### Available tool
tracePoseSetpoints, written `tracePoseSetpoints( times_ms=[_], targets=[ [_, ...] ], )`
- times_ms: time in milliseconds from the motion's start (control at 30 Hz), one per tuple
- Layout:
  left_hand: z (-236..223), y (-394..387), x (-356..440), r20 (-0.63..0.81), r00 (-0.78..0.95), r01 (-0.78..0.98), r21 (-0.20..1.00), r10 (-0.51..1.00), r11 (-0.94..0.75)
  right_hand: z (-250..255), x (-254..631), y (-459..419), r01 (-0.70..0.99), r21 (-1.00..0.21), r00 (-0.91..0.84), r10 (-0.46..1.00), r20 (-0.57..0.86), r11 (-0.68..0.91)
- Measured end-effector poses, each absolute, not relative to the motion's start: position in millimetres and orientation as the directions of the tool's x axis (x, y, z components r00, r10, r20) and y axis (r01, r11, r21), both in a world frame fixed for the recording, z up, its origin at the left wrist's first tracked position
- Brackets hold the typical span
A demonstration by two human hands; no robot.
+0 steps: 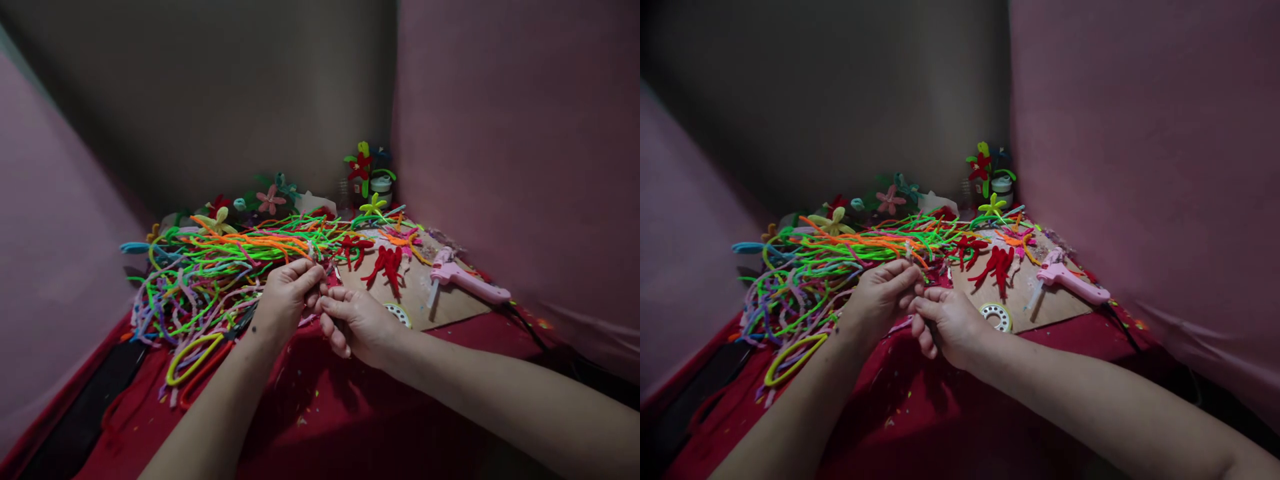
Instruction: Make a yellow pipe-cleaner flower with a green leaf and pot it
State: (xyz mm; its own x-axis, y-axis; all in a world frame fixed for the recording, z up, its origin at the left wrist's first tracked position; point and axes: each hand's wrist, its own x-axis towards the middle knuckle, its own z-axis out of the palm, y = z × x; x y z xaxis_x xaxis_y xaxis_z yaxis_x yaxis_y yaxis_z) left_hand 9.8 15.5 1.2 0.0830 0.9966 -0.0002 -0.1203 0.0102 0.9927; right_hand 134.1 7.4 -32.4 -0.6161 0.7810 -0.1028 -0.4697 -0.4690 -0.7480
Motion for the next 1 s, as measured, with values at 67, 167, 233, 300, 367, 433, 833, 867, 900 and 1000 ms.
tracePoseSetpoints(
  times_ms=[67, 167, 233, 300, 367, 433, 833, 867, 900, 1000],
  targets=[
    [-1, 14, 11, 0.044, 0.051, -0.054, 0.998, 0.998, -0.041, -33, 132, 7, -0.46, -0.748, -0.618, 0.777, -0.116, -0.478],
    [2, 16, 8, 0.083, 0.044, -0.054, 0.995, 0.996, -0.08, -31, 129, 7, -0.423, -0.788, -0.62, 0.777, -0.108, -0.447],
    [8, 18, 2, 0.108, 0.0, -0.013, 0.994, 0.994, -0.108, -28, 129, 8, -0.386, -0.849, -0.585, 0.807, -0.077, -0.361],
    [15, 21, -6, 0.136, -0.061, 0.102, 0.986, 0.989, -0.13, -26, 135, 8, -0.35, -0.913, -0.488, 0.873, -0.016, -0.212],
    [19, 24, -15, 0.142, -0.024, 0.326, 0.937, 0.99, -0.127, -25, 145, 9, -0.304, -0.95, -0.369, 0.928, 0.047, -0.073],
    [17, 29, -24, 0.162, 0.069, 0.637, 0.752, 0.984, -0.169, -25, 159, 11, -0.272, -0.962, -0.289, 0.955, 0.07, -0.011],
    [-22, 53, -37, 0.124, 0.123, 0.979, 0.149, 0.985, -0.141, -29, 229, 33, -0.251, -0.934, 0.168, 0.962, 0.218, 0.255],
    [-22, 53, -38, 0.113, 0.117, 0.983, 0.128, 0.987, -0.131, -31, 231, 33, -0.199, -0.95, 0.171, 0.963, 0.21, 0.242],
    [-21, 52, -38, 0.106, 0.111, 0.986, 0.109, 0.988, -0.122, -33, 233, 32, -0.129, -0.969, 0.164, 0.968, 0.188, 0.21],
    [-15, 44, -37, 0.08, 0.122, 0.989, 0.071, 0.989, -0.128, -40, 233, 31, 0.14, -0.982, 0.128, 0.981, 0.144, 0.126]
  ],
)
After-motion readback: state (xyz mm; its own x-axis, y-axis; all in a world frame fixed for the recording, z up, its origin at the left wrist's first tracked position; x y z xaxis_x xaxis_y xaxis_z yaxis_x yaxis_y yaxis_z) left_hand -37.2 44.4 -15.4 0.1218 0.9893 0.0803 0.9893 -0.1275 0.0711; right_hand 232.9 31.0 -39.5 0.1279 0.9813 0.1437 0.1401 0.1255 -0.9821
